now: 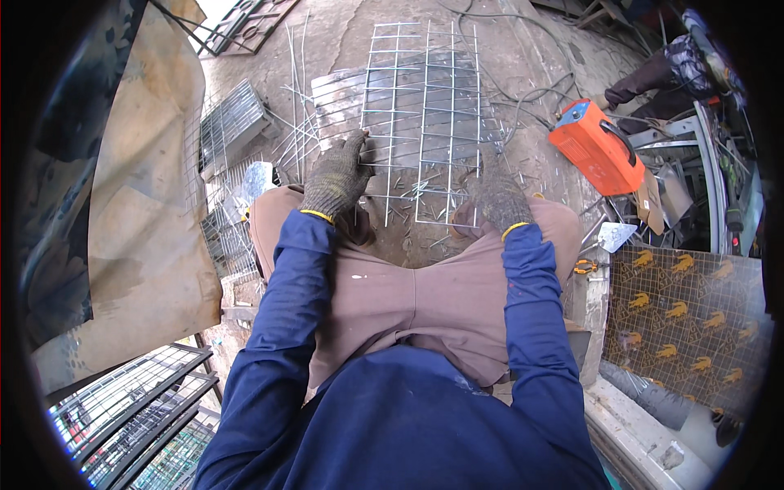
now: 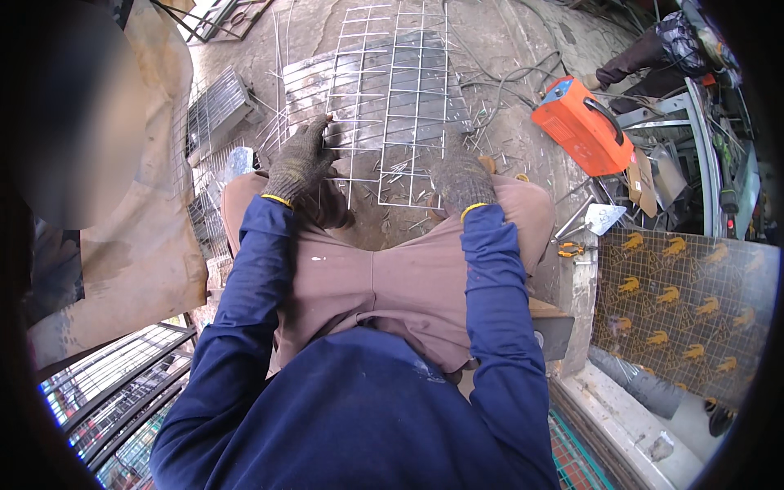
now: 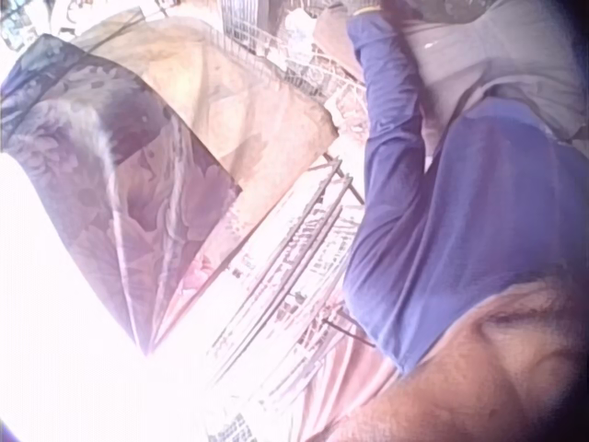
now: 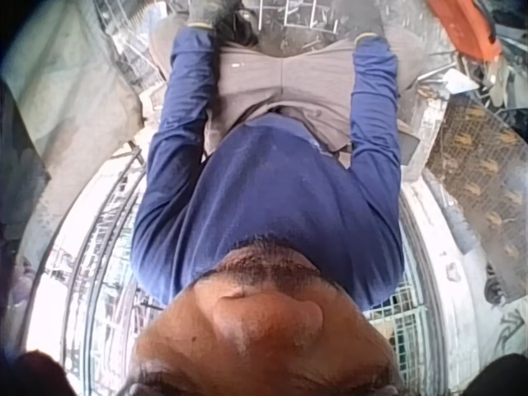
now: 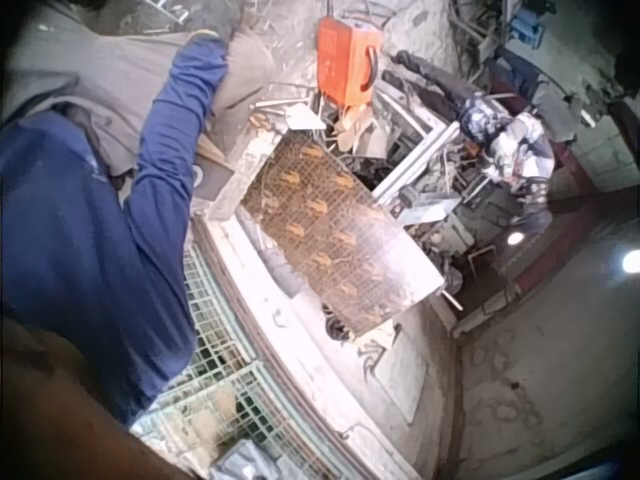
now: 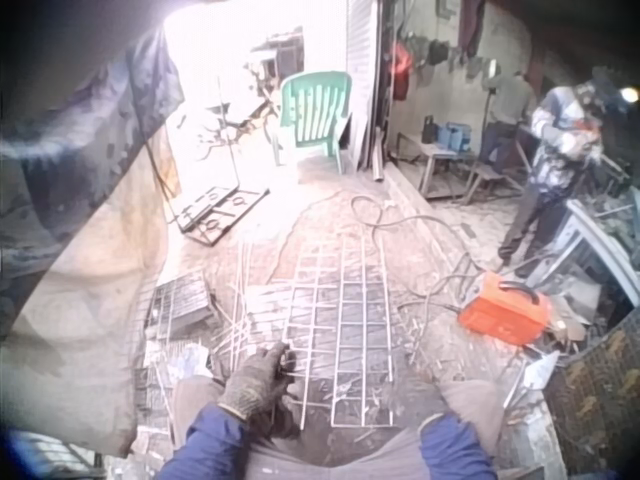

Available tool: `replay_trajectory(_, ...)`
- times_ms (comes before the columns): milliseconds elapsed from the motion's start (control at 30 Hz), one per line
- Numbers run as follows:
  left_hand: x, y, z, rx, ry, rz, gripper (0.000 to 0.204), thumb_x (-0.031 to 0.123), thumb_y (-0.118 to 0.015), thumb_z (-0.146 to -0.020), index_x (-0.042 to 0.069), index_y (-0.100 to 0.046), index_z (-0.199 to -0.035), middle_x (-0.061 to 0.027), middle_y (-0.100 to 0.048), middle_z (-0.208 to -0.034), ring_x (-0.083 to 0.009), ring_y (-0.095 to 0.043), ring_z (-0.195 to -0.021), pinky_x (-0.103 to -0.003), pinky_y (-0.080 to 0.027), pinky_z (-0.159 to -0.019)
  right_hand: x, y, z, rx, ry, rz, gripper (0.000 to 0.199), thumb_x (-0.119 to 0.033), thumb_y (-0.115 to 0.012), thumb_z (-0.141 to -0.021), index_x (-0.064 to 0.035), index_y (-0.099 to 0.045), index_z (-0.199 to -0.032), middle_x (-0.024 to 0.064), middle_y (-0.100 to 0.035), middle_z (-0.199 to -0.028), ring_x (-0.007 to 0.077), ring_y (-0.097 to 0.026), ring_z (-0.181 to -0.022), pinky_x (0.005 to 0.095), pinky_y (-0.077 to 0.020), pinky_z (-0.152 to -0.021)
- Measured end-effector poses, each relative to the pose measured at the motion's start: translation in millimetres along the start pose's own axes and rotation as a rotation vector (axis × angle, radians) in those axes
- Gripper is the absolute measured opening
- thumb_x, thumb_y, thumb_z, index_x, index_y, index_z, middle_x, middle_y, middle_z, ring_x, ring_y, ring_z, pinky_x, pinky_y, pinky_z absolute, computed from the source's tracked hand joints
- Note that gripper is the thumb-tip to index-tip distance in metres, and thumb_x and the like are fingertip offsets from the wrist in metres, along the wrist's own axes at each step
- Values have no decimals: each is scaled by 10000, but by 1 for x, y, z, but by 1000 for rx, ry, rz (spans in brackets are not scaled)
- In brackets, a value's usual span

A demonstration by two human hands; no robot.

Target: Using an angle grinder to cut pieces of metal wire mesh.

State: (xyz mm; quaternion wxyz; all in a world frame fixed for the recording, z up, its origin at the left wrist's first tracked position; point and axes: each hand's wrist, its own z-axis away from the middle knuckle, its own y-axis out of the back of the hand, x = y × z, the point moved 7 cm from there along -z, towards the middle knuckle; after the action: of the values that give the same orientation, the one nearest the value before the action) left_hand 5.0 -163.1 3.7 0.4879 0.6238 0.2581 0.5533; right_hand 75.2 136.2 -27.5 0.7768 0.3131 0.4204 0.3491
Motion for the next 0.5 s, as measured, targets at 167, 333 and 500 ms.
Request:
replay_trajectory(167, -7, -5, -2, -53, 39, 61, 701, 294, -766, -888, 183, -458, -1508, -224, -669, -1272, -431, -658, -1169, -524, -531, -992, -11, 5, 3, 44, 84, 62, 843, -265, -655, -944, -10, -245, -1634, 307, -599, -1424, 431, -645, -1255, 489, -523, -1053)
replay_trajectory(333, 6, 7, 2, -178, 132, 107, 714, 250, -764, -816, 158, -481, -1465, -236, -689, -1246, -435, -666, -1174, -501, -534, -1010, -12, 8, 5, -4, 57, 34, 853, -271, -656, -946, -23, -232, -1644, 313, -559, -1472, 424, -620, -1298, 483, -499, -1094)
replay_trajectory(500, -6, 11, 2, -144, 122, 395, 646, 164, -780, -769, 94, -538, -1364, -167, -704, -1065, -311, -712, -982, -396, -556, -909, -5, 5, -2, 97, 78, -40, 798, -311, -664, -926, -109, -307, -1611, 350, -565, -1431, 503, -590, -1290, 537, -464, -1107)
